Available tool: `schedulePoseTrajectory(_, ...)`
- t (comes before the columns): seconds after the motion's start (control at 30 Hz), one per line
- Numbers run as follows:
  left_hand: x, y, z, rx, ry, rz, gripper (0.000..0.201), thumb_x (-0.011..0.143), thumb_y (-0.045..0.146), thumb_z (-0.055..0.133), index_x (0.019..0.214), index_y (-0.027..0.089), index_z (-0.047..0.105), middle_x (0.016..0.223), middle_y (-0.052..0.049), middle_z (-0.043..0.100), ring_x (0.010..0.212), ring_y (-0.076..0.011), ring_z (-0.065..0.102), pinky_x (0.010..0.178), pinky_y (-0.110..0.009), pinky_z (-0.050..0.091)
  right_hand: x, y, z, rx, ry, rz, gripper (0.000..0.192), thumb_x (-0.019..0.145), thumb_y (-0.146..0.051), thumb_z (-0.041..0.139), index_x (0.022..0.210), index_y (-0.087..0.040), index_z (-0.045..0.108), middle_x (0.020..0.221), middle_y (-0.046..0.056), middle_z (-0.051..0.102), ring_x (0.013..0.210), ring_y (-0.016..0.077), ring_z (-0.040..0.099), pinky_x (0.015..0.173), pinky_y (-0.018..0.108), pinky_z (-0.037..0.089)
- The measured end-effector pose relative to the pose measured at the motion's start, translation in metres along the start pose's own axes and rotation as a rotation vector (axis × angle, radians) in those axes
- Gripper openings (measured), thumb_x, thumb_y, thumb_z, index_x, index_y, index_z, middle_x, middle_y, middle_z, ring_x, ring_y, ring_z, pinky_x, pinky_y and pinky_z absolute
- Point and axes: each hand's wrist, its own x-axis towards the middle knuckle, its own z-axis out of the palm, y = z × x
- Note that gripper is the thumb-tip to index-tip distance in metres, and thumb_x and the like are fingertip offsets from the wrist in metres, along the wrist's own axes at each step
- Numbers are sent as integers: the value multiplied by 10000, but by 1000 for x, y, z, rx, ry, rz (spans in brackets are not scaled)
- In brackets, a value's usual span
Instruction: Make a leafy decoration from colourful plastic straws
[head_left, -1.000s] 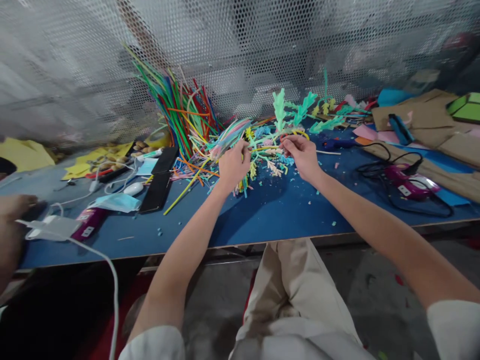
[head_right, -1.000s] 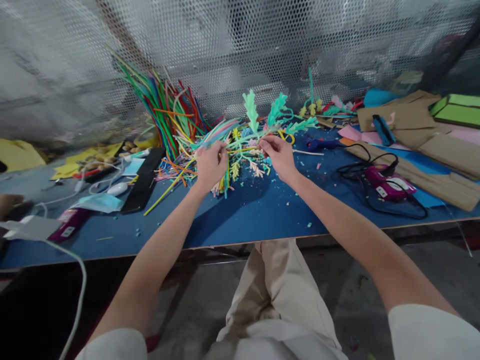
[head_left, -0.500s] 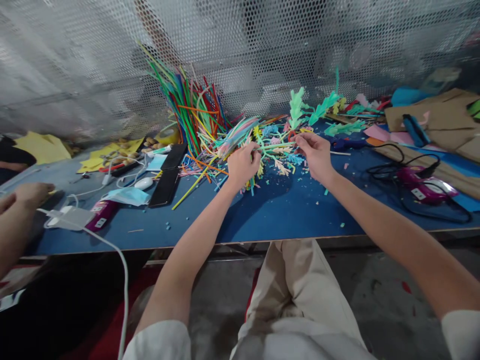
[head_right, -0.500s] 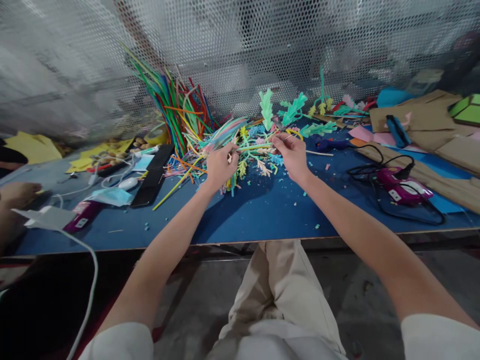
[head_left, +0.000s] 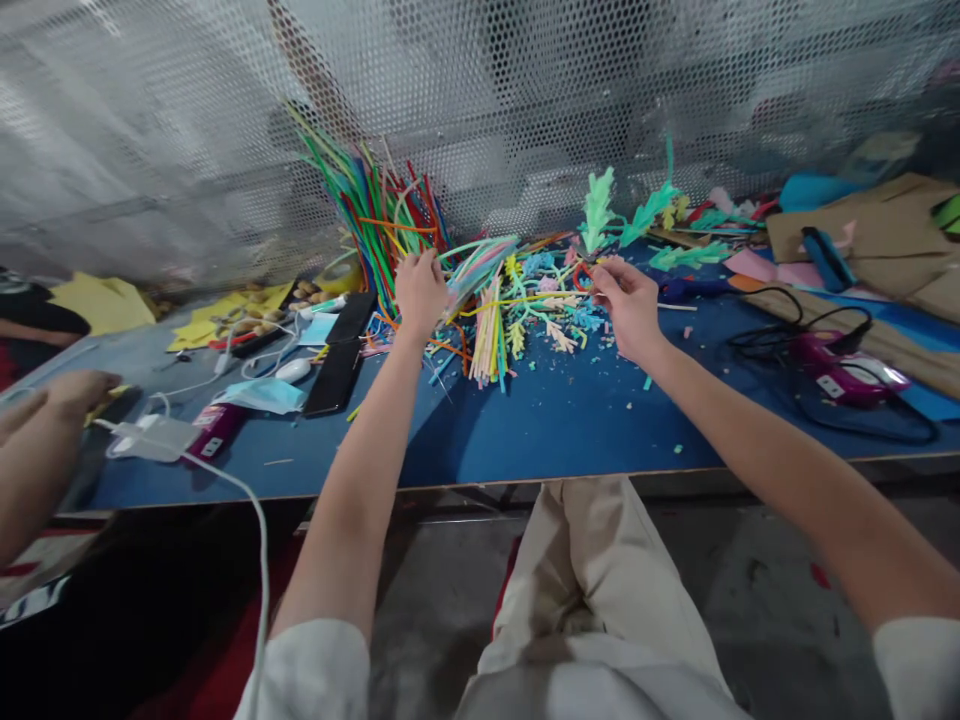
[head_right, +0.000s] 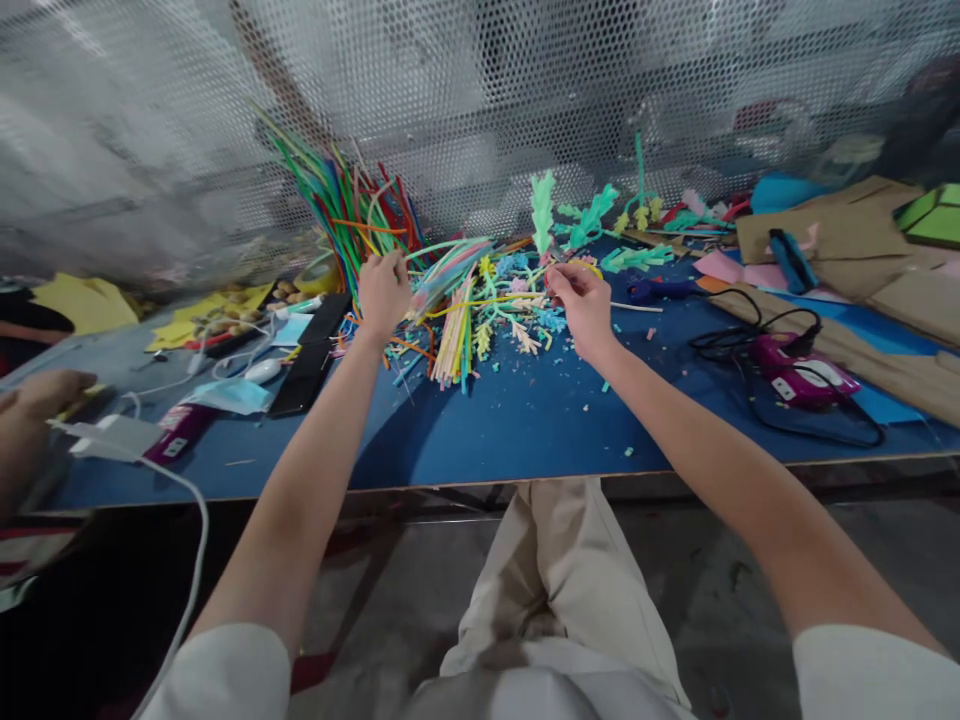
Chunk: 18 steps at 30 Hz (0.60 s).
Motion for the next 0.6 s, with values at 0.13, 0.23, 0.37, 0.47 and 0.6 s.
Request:
schedulePoseTrajectory(0.13, 18, -2, -1, 193, 4, 28, 468, 1002, 259, 525, 1448, 238, 663, 1590, -190, 585, 1518, -439, 445, 1253, -635, 306, -2, -5, 4, 9, -30, 33, 435, 723, -622, 939, 879, -257, 761, 733, -17, 643, 654, 128, 591, 599, 292, 511)
schedulePoseTrajectory(0.23, 25, 3, 4, 196, -45, 96, 406, 1008, 244, 467, 1302, 254, 748, 1511, -160, 655, 1506, -416, 466, 1249, -615, 322, -3, -7, 5, -21, -24, 61, 439, 715, -618, 932, 887, -253, 759, 712, -20, 640, 643, 128, 579, 613, 298, 516)
schedulePoseTrajectory(0.37, 35, 7, 13, 132, -135, 71, 361, 984, 279, 517, 1214, 264, 794, 1293, -114, 778, 1317, -365, 632, 1163, -507, 458, -4, -6, 5, -41, -44, 78, 389, 740, -576, 911, 877, -247, 755, 695, -27, 618, 602, 110, 528, 567, 285, 456)
schedulePoseTrajectory(0.47, 42, 4, 19, 92, -220, 49, 378, 957, 301, 562, 1242, 236, 801, 1213, -85, 822, 1172, -301, 707, 1047, -388, 536, -5, -5, 5, -58, -61, 76, 359, 772, -558, 892, 892, -249, 754, 678, -35, 599, 577, 104, 488, 550, 286, 427)
schedulePoseTrajectory(0.6, 53, -11, 23, 106, -325, 27, 357, 893, 308, 639, 1159, 193, 847, 1138, -97, 846, 1080, -302, 752, 944, -350, 570, -6, -5, 5, -86, -68, 72, 363, 796, -577, 879, 901, -252, 754, 726, -22, 628, 575, 101, 474, 540, 289, 425)
